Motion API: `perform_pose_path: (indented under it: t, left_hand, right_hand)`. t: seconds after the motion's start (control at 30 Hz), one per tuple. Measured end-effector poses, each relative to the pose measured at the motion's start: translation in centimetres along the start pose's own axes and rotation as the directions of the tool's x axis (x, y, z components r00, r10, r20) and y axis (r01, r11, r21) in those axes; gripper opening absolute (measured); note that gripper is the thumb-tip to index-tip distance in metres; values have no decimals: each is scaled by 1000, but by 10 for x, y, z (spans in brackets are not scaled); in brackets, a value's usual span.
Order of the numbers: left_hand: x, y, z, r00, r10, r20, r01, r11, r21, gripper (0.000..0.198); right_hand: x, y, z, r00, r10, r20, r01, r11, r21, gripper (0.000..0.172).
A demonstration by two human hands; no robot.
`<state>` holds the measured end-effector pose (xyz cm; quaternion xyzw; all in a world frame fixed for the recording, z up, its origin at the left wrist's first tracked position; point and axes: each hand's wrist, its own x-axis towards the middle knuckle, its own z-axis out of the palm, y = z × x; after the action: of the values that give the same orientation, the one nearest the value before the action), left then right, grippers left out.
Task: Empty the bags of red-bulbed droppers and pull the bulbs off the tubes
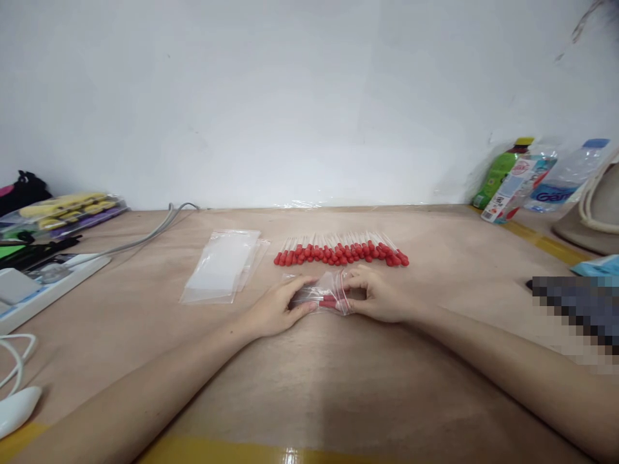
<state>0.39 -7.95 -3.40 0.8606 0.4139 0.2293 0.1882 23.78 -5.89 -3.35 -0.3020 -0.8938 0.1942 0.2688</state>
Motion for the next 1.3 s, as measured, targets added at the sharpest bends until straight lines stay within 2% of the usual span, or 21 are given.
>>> perform_pose_path:
  t: [0.1,0.23,0.33,0.53,0.6,0.67,0.8,0.9,1.0,1.17,1.3]
  left_hand:
    - [1,0,2,1000,17,-19,-17,1000,10,42]
    - [1,-1,3,1000,11,-21,-11,1000,6,41]
    - [1,-2,2,1000,9,1,-9,1000,12,45]
    - [-1,2,-5,992,79,99,-85,995,56,55]
    - [-2,3,-7,986,98,133,-111,990,91,59]
    - [-3,3,-9,980,101,169,-124,984,131,60]
    - [-5,1,-9,971,90,222,-136,970,201,59]
    - [-6,-2,-8,965,100,244,-163,952,258,57]
    - [-6,-2,-8,957,116,265,-198,931,306,50]
    - [-7,0,-9,948,130,289,-228,914,335,45]
    - [-7,1,-12,945,144,293,-246,904,348,44]
  right_hand:
    - [1,-1,1,999,17,46,-18,1000,19,21]
    - [2,-7,8,998,45,-43,-45,999,-7,12]
    - [2,-11,8,992,90,-86,-94,995,-41,18]
    - [-1,-12,-5,986,168,-8,-168,985,-26,9]
    - [-3,-7,-9,982,188,34,-189,981,46,6]
    - [-4,0,-11,970,235,58,-242,955,169,11]
    - [-3,14,-18,929,362,79,-358,824,439,24]
    - [-2,20,-26,914,394,99,-378,736,562,25]
    - [-2,22,-31,897,427,114,-410,708,575,26]
    - [-2,24,-27,888,447,107,-441,763,473,29]
    - [-1,21,-36,885,444,140,-442,707,552,35]
